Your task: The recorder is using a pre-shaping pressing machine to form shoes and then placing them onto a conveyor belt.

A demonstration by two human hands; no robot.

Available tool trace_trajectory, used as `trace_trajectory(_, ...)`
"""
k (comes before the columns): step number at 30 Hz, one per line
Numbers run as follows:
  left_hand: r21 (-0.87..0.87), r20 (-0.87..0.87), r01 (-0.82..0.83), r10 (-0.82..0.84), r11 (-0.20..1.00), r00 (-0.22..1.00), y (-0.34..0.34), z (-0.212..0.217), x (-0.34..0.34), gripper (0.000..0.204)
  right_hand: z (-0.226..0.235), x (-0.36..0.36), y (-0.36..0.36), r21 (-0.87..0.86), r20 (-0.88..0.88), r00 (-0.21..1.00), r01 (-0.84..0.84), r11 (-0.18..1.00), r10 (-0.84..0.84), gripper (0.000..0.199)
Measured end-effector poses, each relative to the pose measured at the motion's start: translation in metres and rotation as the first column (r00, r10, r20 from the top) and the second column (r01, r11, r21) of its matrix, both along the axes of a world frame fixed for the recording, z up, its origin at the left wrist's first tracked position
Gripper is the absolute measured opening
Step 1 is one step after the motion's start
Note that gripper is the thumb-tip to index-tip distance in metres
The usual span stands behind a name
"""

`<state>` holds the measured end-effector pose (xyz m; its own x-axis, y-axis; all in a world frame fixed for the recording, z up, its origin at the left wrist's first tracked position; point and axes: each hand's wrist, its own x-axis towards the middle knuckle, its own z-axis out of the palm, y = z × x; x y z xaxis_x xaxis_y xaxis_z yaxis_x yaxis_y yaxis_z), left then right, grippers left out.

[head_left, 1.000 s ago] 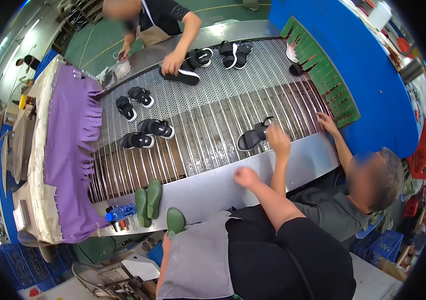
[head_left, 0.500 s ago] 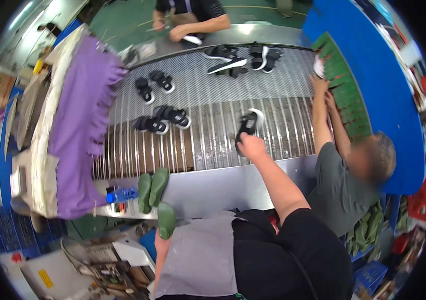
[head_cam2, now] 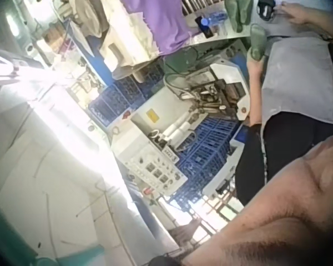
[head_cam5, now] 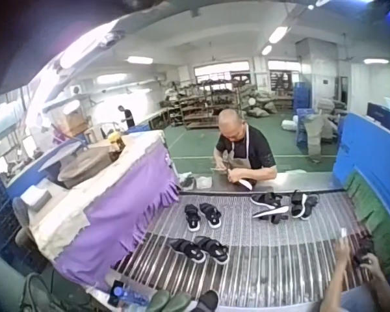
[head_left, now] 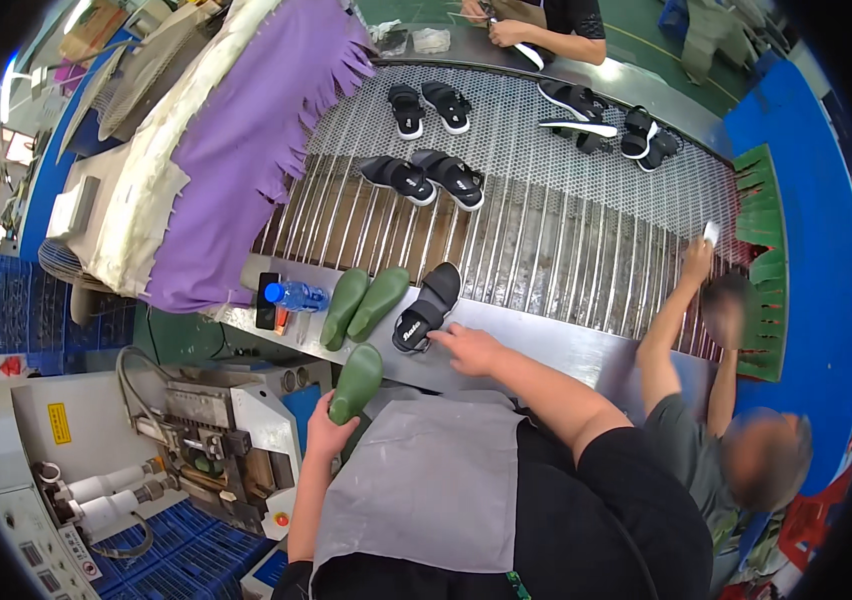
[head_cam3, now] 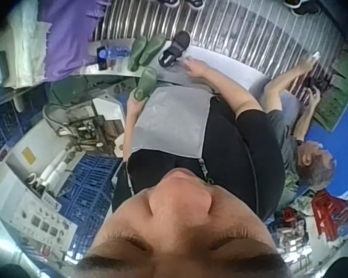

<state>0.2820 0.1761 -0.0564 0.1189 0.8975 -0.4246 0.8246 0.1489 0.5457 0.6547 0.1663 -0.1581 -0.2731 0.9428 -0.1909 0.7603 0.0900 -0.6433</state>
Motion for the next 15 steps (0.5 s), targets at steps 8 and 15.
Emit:
trace_trajectory(8,-0.047,0.068,0.074,-0.070,0.996,0.995,0.013,-0.020,0.034,0.070,-0.030,0.017,-0.040,-0.190,-0.105,0.988,0.088,0.978,-0.110,0.051)
trace_trajectory(15,-0.045,0.104,0.236,-0.230,0.971,0.968,0.062,-0.040,0.068,0.073,-0.039,0.020,-0.066,-0.273,-0.249,0.944,0.148,0.951,-0.218,0.056)
